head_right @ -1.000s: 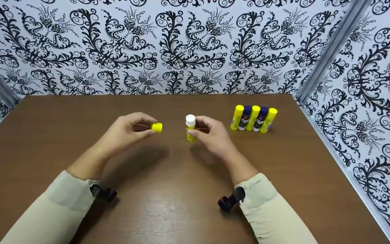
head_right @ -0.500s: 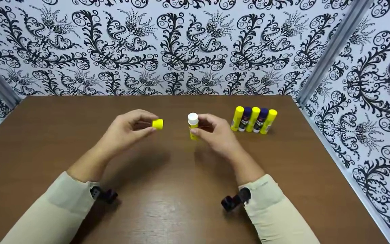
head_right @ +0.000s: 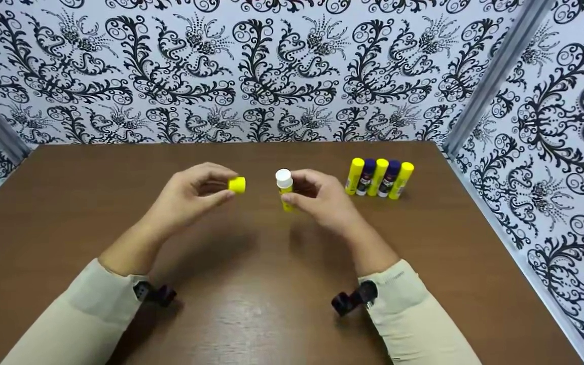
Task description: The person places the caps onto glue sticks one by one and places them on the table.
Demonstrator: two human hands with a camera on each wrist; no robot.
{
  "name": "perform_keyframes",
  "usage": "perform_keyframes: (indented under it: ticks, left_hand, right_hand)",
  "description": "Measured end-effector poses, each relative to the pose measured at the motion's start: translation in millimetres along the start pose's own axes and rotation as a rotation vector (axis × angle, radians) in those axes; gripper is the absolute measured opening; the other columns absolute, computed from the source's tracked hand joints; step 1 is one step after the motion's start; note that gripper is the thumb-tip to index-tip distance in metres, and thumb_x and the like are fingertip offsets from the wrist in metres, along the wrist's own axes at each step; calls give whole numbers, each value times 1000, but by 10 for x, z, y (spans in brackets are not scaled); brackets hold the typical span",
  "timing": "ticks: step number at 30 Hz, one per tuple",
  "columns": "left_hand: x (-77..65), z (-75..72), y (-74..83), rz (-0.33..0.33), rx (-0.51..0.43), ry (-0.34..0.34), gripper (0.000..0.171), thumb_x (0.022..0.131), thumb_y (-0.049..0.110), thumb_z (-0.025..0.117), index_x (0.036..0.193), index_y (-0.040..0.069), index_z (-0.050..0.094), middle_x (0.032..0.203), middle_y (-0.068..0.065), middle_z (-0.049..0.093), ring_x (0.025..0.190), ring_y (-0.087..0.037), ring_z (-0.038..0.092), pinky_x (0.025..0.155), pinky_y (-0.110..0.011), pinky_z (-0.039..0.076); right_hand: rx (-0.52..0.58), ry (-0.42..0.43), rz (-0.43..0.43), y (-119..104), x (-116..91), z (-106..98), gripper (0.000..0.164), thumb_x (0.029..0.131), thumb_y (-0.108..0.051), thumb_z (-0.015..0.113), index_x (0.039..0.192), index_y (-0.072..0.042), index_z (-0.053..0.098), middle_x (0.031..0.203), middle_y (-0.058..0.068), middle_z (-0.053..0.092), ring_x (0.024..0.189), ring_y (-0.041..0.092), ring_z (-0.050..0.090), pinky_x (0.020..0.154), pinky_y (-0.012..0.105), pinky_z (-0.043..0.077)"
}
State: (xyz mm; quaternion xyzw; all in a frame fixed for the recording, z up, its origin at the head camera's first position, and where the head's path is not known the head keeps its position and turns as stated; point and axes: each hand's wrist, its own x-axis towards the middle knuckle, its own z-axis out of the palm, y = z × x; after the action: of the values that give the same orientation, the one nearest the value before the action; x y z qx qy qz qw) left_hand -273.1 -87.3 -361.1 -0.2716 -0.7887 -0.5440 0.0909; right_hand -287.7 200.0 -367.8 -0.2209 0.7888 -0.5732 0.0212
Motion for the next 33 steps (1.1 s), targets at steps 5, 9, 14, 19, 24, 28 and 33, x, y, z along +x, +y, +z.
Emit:
perform_keyframes:
  ticks: [5, 9, 14, 19, 24, 28, 33]
  left_hand:
    - [-3, 7, 35, 4, -6, -7, 28, 91, 1, 78, 118, 0, 73, 117, -12, 71, 107, -26, 75, 94, -22, 61]
    - [-11, 21, 62, 15, -15, -17, 28, 91, -1, 78, 118, -2, 72, 117, -14, 70, 108, -27, 74, 95, -22, 60]
    - [-21, 41, 91, 25, -18, -30, 28, 91, 0, 78, 118, -2, 72, 118, -13, 70, 108, -24, 73, 96, -23, 60]
    - [-21, 52, 91, 29, -24, -37, 28, 91, 0, 77, 118, -2, 72, 118, -13, 70, 109, -24, 73, 98, -26, 60]
    - [-26, 56, 102, 52, -5, -39, 27, 92, 2, 78, 118, -1, 73, 118, -12, 69, 109, -22, 72, 98, -25, 60]
    - [-35, 58, 120, 64, -3, -40, 27, 92, 2, 78, 118, -1, 73, 118, -12, 68, 108, -21, 72, 98, -26, 60]
    - [-48, 65, 133, 58, -16, -43, 28, 92, 2, 78, 119, 0, 73, 118, -10, 68, 108, -20, 72, 98, -24, 60]
  right_hand:
    - [-5, -8, -7, -28, -10, 10, 36, 95, -12, 76, 128, -1, 67, 115, 2, 73, 105, 18, 70, 93, 25, 61]
    - [-4, -22, -25, -38, -18, 37, 34, 95, -10, 76, 127, -1, 68, 113, 7, 73, 102, 19, 71, 91, 26, 62]
    - [-20, -51, -34, -48, -25, 70, 34, 95, -12, 77, 127, -5, 69, 112, 8, 72, 103, 22, 71, 89, 27, 63]
    - [-24, -66, -32, -53, -33, 92, 34, 94, -12, 77, 127, -7, 70, 113, 7, 70, 102, 23, 71, 87, 27, 63]
    - [-27, -78, -39, -53, -38, 121, 33, 94, -11, 77, 126, -7, 71, 114, 6, 69, 103, 23, 72, 87, 27, 63]
    - [-33, -89, -45, -47, -42, 143, 32, 93, -11, 78, 125, -8, 71, 116, 6, 69, 103, 23, 72, 87, 27, 63]
    - [-41, -102, -42, -39, -50, 160, 32, 93, -14, 79, 124, -11, 72, 116, 7, 70, 103, 25, 72, 86, 29, 64]
